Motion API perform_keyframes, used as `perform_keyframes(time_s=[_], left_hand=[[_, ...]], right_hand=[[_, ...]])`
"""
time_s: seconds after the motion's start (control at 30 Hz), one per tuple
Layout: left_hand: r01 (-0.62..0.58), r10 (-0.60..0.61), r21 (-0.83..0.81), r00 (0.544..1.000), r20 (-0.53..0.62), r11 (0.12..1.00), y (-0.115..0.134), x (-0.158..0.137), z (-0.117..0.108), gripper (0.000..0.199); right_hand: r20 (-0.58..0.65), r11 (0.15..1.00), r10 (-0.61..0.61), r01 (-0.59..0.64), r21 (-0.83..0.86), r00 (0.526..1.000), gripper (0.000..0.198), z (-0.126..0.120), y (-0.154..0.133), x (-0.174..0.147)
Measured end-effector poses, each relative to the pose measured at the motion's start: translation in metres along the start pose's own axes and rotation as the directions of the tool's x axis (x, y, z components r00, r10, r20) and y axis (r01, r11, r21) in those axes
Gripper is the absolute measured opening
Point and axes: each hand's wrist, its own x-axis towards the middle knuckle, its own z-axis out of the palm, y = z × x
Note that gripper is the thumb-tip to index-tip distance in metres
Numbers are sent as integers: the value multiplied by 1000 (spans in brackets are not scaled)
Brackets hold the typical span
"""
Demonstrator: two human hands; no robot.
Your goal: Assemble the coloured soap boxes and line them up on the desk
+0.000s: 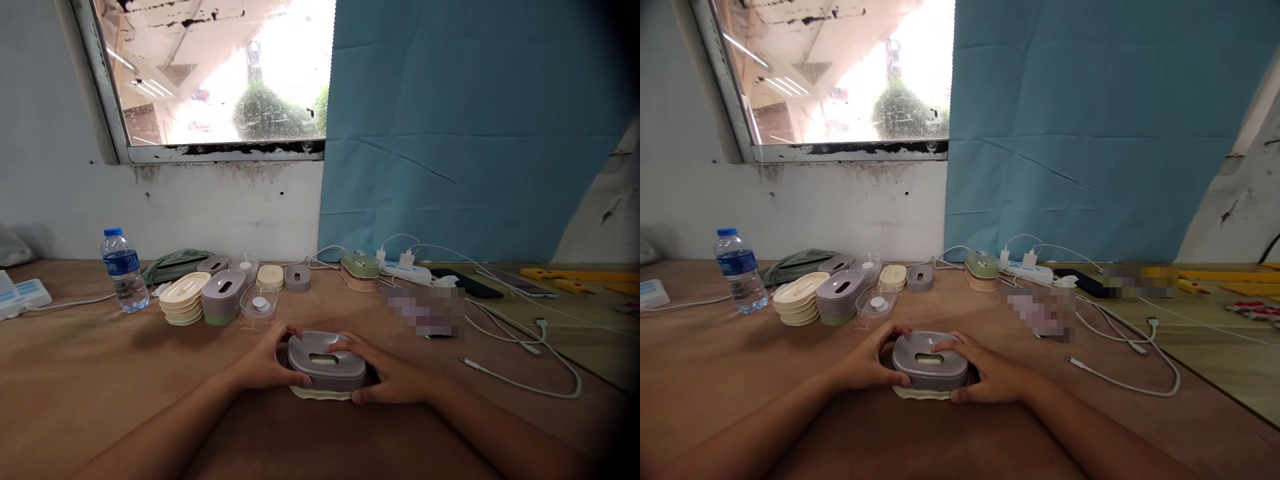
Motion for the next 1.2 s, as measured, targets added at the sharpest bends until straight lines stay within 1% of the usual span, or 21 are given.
perform_keyframes(time_s=[0.2,0.33,0.43,0.53,0.63,0.73,0.8,0.87,1.0,1.1,1.2], left_hand=[[-35,34,34,999,16,999,6,-2,-2,58],[-68,64,170,998,27,983,14,-3,-6,55],[-93,87,258,996,35,961,21,-4,-8,51],[-109,97,301,994,54,947,24,-6,-8,53],[-110,88,321,993,83,941,23,-7,-7,55],[-106,83,333,993,81,937,21,-7,-7,57],[-85,60,352,995,83,932,19,-7,-7,59],[-62,34,368,996,84,928,17,-7,-7,61],[-70,37,387,995,93,920,16,-6,-7,61],[-82,34,425,992,118,902,19,-8,-7,60],[-120,59,430,987,152,895,19,-7,-11,57]], right_hand=[[-8,999,20,-21,-28,1000,67,1,-3,-2],[-14,998,24,-24,-49,1000,69,2,-4,-3],[-32,994,59,-61,-86,998,70,2,-5,-4],[-29,987,88,-91,-130,996,71,2,-8,-5],[-11,984,89,-90,-152,996,73,2,-9,-6],[0,982,94,-93,-161,996,76,2,-7,-6],[1,983,81,-79,-167,997,79,2,-6,-5],[-5,987,35,-35,-158,999,83,2,-6,-4],[-26,991,-41,37,-131,999,90,2,-4,-1],[-38,990,-44,38,-134,998,94,4,0,-1],[-60,991,-8,0,-132,998,98,6,5,-1]])
